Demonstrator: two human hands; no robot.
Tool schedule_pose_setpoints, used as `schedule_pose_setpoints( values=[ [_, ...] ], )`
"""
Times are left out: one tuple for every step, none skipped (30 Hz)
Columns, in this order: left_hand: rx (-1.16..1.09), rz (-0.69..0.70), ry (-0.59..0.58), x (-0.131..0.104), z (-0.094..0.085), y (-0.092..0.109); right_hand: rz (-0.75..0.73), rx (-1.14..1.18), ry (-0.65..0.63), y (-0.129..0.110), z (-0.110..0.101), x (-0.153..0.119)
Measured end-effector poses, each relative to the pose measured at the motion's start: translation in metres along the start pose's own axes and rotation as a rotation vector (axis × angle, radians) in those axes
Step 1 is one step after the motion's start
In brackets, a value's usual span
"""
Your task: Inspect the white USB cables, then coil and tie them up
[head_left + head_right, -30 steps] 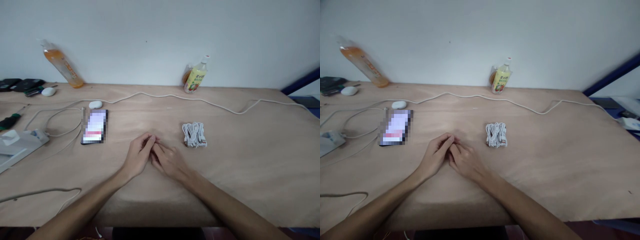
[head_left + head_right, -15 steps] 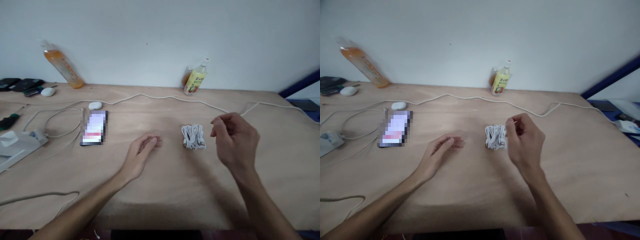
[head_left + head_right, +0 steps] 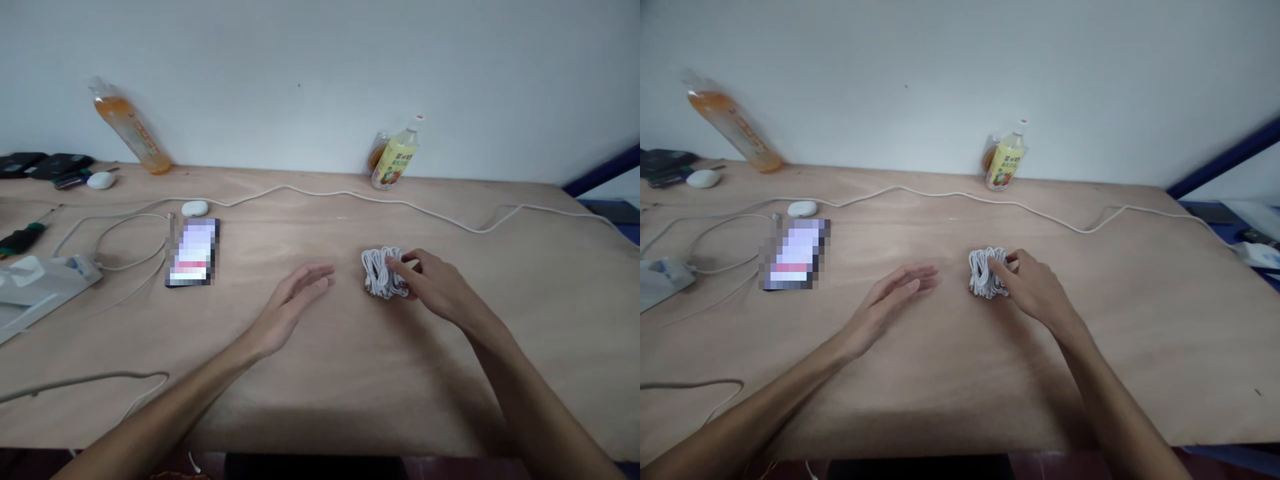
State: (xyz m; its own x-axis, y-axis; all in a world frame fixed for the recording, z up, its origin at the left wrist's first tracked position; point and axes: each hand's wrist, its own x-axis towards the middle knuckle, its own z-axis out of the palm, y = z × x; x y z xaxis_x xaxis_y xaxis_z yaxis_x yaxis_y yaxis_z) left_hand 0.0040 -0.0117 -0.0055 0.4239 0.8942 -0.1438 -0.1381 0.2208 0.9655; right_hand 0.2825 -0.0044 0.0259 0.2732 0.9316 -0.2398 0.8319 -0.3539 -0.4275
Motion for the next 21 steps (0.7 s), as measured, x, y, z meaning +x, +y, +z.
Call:
schedule_pose_setpoints(
  values=[
    [0.009,-0.011,-0.012,0.0,0.0,0.0,-0.038,0.03,-0.01,-0.001,0.002,0.0],
    [0.022,-0.018,-0.018,0.0,0.0,0.0,-0.073,0.064,-0.021,-0.003,0.004,0.0],
    [0.036,-0.021,-0.018,0.0,0.0,0.0,-0.104,0.096,-0.034,-0.006,0.007,-0.001],
    [0.051,-0.02,-0.015,0.001,0.0,0.0,-0.121,0.112,-0.042,-0.009,0.009,-0.002],
    [0.063,-0.014,-0.012,0.001,0.0,0.0,-0.128,0.116,-0.049,-0.014,0.013,-0.004],
    [0.07,0.0,-0.01,0.002,0.0,0.001,-0.133,0.117,-0.056,-0.019,0.016,-0.006],
    [0.078,0.018,-0.011,0.003,-0.001,0.001,-0.135,0.118,-0.052,-0.025,0.019,-0.008],
    [0.088,0.036,-0.014,0.004,-0.001,0.001,-0.142,0.125,-0.062,-0.031,0.022,-0.009],
    [0.098,0.051,-0.015,0.004,-0.002,0.001,-0.147,0.139,-0.073,-0.037,0.025,-0.011],
    [0.109,0.065,-0.01,0.005,-0.002,0.001,-0.156,0.151,-0.085,-0.041,0.027,-0.012],
    [0.122,0.08,0.005,0.006,-0.003,0.0,-0.175,0.158,-0.093,-0.045,0.03,-0.012],
    [0.14,0.097,0.03,0.006,-0.003,-0.001,-0.194,0.169,-0.105,-0.047,0.032,-0.012],
    [0.164,0.116,0.065,0.006,-0.004,-0.002,-0.213,0.187,-0.121,-0.049,0.033,-0.012],
    [0.192,0.138,0.107,0.006,-0.004,-0.003,-0.229,0.215,-0.138,-0.049,0.034,-0.012],
    [0.224,0.149,0.146,0.007,-0.004,-0.005,-0.239,0.251,-0.157,-0.05,0.035,-0.012],
    [0.251,0.153,0.182,0.006,-0.004,-0.006,-0.242,0.294,-0.176,-0.05,0.036,-0.012],
    [0.274,0.15,0.21,0.006,-0.004,-0.006,-0.241,0.336,-0.194,-0.05,0.036,-0.012],
    [0.291,0.143,0.23,0.006,-0.004,-0.006,-0.238,0.373,-0.21,-0.05,0.036,-0.012],
    [0.306,0.138,0.245,0.006,-0.004,-0.005,-0.234,0.401,-0.224,-0.051,0.036,-0.012],
    [0.323,0.136,0.255,0.006,-0.005,-0.005,-0.23,0.425,-0.237,-0.051,0.037,-0.012],
    [0.343,0.138,0.266,0.006,-0.005,-0.004,-0.232,0.448,-0.248,-0.052,0.038,-0.012]
  ],
)
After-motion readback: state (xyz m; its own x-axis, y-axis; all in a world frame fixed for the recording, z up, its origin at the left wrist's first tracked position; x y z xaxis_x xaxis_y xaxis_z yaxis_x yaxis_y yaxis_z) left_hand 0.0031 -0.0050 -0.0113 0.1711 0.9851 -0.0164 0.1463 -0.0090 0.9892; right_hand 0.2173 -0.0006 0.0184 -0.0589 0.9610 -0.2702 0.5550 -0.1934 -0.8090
